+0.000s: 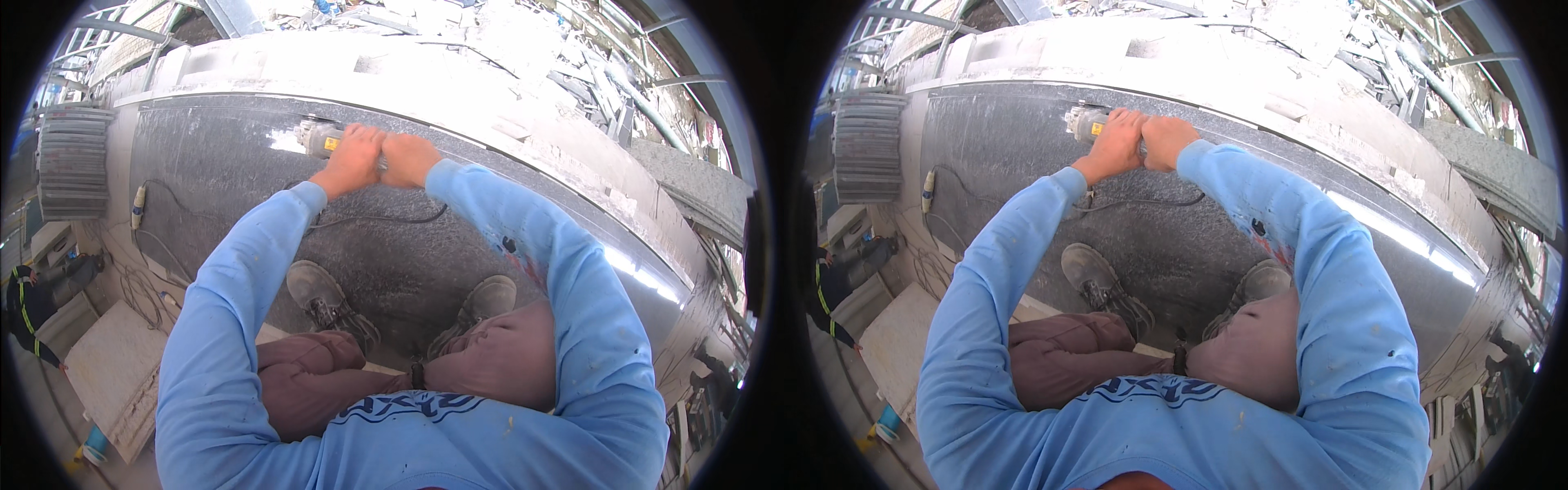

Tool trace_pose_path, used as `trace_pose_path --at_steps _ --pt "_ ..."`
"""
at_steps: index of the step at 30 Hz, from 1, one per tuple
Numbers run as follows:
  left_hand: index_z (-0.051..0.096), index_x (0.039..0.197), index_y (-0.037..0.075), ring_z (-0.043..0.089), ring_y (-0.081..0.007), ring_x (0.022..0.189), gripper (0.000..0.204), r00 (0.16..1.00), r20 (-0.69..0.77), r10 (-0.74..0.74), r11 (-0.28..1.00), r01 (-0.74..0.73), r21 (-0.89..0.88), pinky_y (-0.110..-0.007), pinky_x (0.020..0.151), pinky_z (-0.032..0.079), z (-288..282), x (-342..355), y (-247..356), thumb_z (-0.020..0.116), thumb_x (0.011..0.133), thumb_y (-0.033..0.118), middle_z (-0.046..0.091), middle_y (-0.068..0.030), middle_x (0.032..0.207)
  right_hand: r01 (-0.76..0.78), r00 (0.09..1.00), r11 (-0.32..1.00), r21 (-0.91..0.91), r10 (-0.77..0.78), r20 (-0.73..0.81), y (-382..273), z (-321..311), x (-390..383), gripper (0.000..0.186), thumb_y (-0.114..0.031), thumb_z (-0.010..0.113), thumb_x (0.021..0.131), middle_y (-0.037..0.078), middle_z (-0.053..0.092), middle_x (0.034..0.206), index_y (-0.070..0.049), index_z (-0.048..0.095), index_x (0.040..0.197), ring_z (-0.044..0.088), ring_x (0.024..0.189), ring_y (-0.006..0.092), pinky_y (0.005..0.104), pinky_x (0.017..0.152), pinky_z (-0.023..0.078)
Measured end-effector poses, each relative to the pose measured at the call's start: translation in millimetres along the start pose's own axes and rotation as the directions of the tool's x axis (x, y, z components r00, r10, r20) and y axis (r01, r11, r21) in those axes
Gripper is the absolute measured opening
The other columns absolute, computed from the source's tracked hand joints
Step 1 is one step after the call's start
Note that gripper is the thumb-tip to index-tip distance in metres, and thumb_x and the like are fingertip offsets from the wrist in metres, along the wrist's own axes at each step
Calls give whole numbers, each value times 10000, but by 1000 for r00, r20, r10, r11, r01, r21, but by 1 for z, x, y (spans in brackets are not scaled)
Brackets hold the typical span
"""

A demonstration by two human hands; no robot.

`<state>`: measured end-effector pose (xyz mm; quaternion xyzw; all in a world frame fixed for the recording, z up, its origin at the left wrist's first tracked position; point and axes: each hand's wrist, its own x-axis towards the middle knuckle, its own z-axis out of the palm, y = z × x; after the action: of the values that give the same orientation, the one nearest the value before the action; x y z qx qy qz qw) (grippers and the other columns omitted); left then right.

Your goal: The person uses an angle grinder to smooth the edge of a large stone slab. The operator holds the tool with both hands and moves it along the curved edge, generating dust as the surface is ground down.

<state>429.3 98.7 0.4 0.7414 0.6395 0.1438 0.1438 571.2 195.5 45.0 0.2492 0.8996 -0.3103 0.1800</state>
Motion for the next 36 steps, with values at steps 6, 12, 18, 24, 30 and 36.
trace_pose_path --at_steps 6,12,18,24,30,36 --pt "583 1152 27 576 -328 1025 598 999 -29 15 1000 -16 -25 -447 1001 401 0 2 24 840 627 154 601 -138 1046 -3 1000 1000 -20 3 -3 2 -10 -27 330 -143 792 743 202 719 1064 12 686 1015 723 981 333 418 857 591" --pt "587 1146 24 575 -336 1045 565 1000 -10 -14 999 14 -31 -452 1014 397 0 4 22 820 643 134 603 -144 1052 5 1000 1000 -14 -6 -25 3 -7 -23 281 -113 767 745 199 730 1024 1 695 991 728 965 332 419 849 591" --pt "590 1150 21 577 -336 1056 555 1000 -5 -10 1000 10 -23 -454 1023 393 0 -3 -1 809 652 129 608 -147 1067 27 1000 1000 -14 -27 -1 -3 0 0 291 -129 749 755 199 732 1034 7 699 1007 730 962 338 423 841 594" --pt "591 1146 29 590 -320 1057 632 1000 -8 -1 1000 1 -8 -441 1014 400 -1 -2 -1 868 592 155 621 -140 1048 25 999 1000 -17 -25 -24 -3 -2 -1 320 -149 761 759 200 731 1056 17 699 1025 731 968 337 424 841 597" --pt "588 1154 20 578 -332 1036 607 1000 -23 7 999 -8 -51 -454 1005 405 -3 3 26 847 622 156 603 -138 1039 -37 998 999 -36 38 39 0 -15 -31 330 -150 779 756 199 729 1051 20 691 1025 730 968 333 413 850 596" --pt "580 1149 14 581 -335 1061 616 1000 -6 -3 998 3 -56 -452 1023 402 -2 5 31 854 615 152 613 -146 1068 -51 998 998 -20 52 43 0 -19 -37 330 -154 787 753 187 737 1017 15 689 1019 730 966 331 422 845 593"
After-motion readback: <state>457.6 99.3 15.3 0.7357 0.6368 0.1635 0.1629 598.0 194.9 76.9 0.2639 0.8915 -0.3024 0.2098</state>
